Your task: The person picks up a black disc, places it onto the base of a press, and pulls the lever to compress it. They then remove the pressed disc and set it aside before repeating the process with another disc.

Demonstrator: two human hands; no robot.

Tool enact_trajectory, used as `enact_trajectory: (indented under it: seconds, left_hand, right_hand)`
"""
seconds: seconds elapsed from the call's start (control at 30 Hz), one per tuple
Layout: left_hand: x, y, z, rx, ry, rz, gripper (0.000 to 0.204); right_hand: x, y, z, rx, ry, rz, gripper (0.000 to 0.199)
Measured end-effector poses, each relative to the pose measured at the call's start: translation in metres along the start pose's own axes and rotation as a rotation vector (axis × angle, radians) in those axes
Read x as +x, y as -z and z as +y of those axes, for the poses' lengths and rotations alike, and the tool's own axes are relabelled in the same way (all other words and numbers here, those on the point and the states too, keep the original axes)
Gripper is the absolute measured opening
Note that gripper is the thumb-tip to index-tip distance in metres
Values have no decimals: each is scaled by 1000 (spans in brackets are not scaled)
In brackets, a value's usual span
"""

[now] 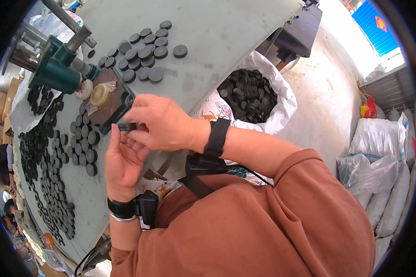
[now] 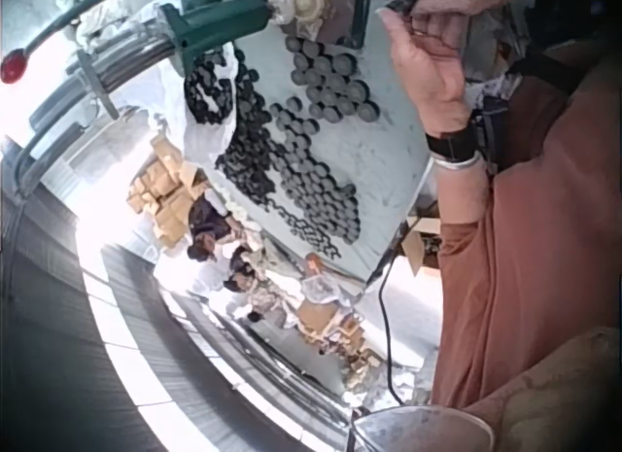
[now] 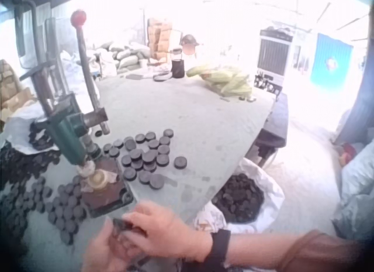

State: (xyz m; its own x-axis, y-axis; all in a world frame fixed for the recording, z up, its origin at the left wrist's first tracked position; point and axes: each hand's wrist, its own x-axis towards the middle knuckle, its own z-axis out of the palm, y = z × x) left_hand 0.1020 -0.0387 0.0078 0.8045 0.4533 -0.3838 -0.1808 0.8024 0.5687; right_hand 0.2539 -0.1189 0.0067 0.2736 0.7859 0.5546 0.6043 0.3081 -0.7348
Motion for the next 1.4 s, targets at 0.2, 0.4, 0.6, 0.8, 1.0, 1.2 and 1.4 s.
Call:
enact_trajectory:
  seconds: [0.2,0.4,0.6,0.8,1.0,1.2,1.4]
  left_hand:
    - [-14,-6,5,339,-93,159,45]
    - [-32,36,26,1677,-712,677,33]
    - [-17,48,63,2207,-795,746,38]
    - [-11,48,74,2268,-672,663,37]
    - [-17,51,70,2371,-795,532,33]
    - [-15,48,72,2285,-644,607,37]
    - [-14,47,65,2314,-730,595,37]
  right_hand:
    - [40,39,24,-436,43,102,15]
    - [67,67,89,-849,-118,-122,20]
    - [75,50,78,-621,-78,-56,24]
    - [51,44,57,-515,-57,-216,23]
    - [72,49,103,-610,-100,-56,20]
    - [146,64,58,-426,-37,208,41]
    - [294,70,-57,-231,274,231,68]
